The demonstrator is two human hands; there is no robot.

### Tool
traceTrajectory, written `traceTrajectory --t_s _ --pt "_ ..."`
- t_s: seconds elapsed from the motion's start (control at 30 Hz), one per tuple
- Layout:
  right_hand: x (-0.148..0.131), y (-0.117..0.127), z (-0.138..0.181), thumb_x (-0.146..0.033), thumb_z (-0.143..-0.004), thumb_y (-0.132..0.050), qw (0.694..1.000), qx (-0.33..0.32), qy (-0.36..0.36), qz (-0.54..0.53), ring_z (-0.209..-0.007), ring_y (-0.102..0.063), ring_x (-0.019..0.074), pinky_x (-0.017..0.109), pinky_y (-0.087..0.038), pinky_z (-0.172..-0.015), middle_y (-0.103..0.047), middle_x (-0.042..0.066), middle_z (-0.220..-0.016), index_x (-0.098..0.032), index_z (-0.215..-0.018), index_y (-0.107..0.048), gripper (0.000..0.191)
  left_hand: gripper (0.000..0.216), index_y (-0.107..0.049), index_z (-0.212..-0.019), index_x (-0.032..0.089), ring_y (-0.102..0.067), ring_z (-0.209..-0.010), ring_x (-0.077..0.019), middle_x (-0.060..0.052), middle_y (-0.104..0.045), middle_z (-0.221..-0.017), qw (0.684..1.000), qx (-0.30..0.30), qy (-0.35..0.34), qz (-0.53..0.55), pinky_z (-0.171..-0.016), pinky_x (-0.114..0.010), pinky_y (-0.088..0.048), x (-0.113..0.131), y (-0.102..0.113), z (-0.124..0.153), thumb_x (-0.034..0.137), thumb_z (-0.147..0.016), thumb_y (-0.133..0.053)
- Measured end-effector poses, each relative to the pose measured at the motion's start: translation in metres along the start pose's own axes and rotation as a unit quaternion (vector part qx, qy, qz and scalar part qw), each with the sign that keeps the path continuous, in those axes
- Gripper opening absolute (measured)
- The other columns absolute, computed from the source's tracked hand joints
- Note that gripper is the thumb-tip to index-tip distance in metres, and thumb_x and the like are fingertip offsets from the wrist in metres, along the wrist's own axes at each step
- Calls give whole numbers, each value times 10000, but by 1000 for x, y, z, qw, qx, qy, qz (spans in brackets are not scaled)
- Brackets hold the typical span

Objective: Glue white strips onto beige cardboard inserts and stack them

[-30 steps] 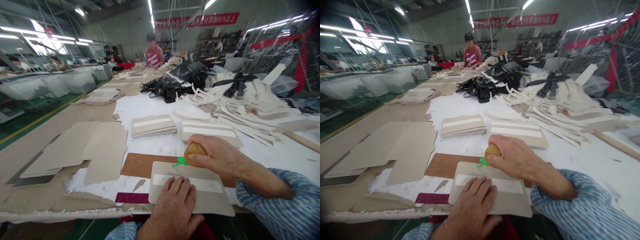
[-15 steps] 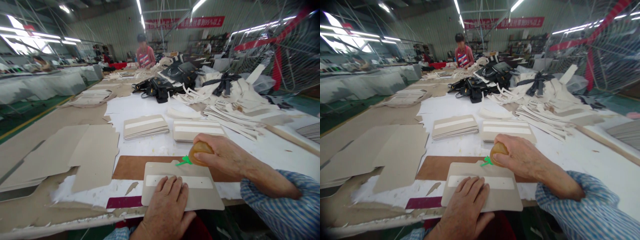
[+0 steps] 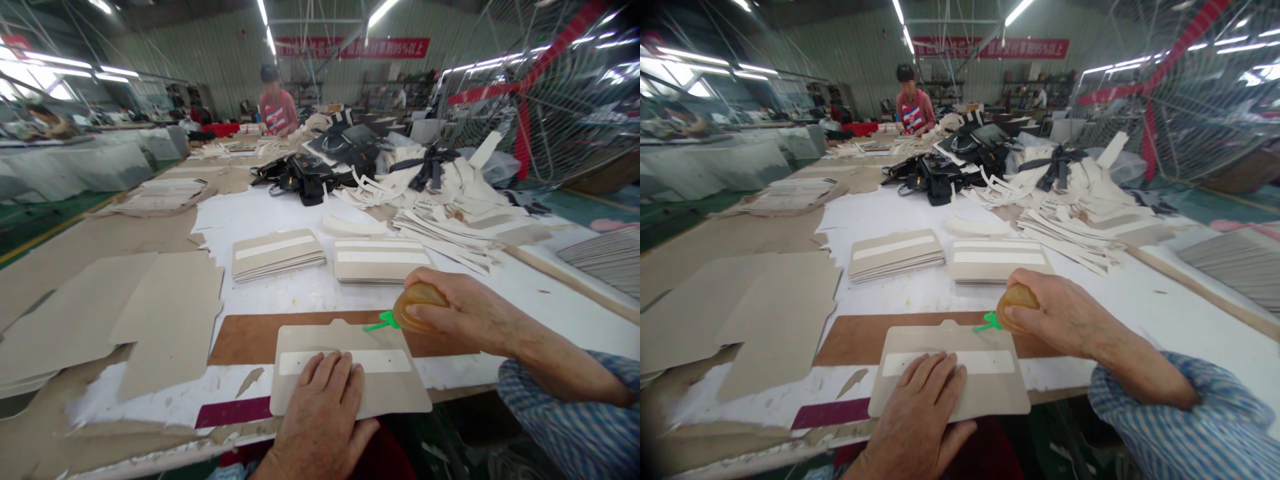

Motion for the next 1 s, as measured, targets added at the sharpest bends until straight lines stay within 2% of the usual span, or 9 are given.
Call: traceTrajectory --t_s 0.2,0.47,0.83,1.0 --pt "23 3 11 -502 -842 -522 999 -6 -27 -22 -726 -626 229 348 -416 -647 -695 16 -786 -255 -946 -630 289 558 -615 -1372 165 -621 -1253 -310 -111 -675 -1403 1000 14 -4 -8 -1099 -491 -499 -1 2 0 602 -1036 -525" --pt "60 8 25 -576 -841 -569 997 19 -51 -57 -731 -654 253 366 -456 -639 -725 23 -797 -256 -943 -644 345 568 -617 -1366 166 -624 -1233 -308 -99 -686 -1383 1000 27 -5 -9 -1079 -493 -520 -1 4 -1 609 -1014 -569" --pt "76 13 33 -595 -808 -576 992 27 -87 -84 -700 -637 247 365 -445 -615 -703 14 -754 -270 -912 -663 352 549 -621 -1358 172 -632 -1224 -308 -94 -693 -1370 999 38 -12 -18 -1067 -484 -524 -1 5 1 601 -1020 -561" --pt "84 -3 33 -568 -820 -661 984 41 -77 -155 -684 -607 219 335 -429 -604 -687 -3 -741 -259 -964 -666 341 549 -626 -1343 172 -642 -1215 -296 -84 -703 -1355 998 47 -17 -34 -1061 -466 -519 0 8 -2 607 -1013 -567"
Point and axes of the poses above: each hand's wrist, its own z-axis away from the middle knuckle, its own y-axis out of the back of the hand, x = y × z, the point moved 8 cm from there along -z, towards the middle knuckle
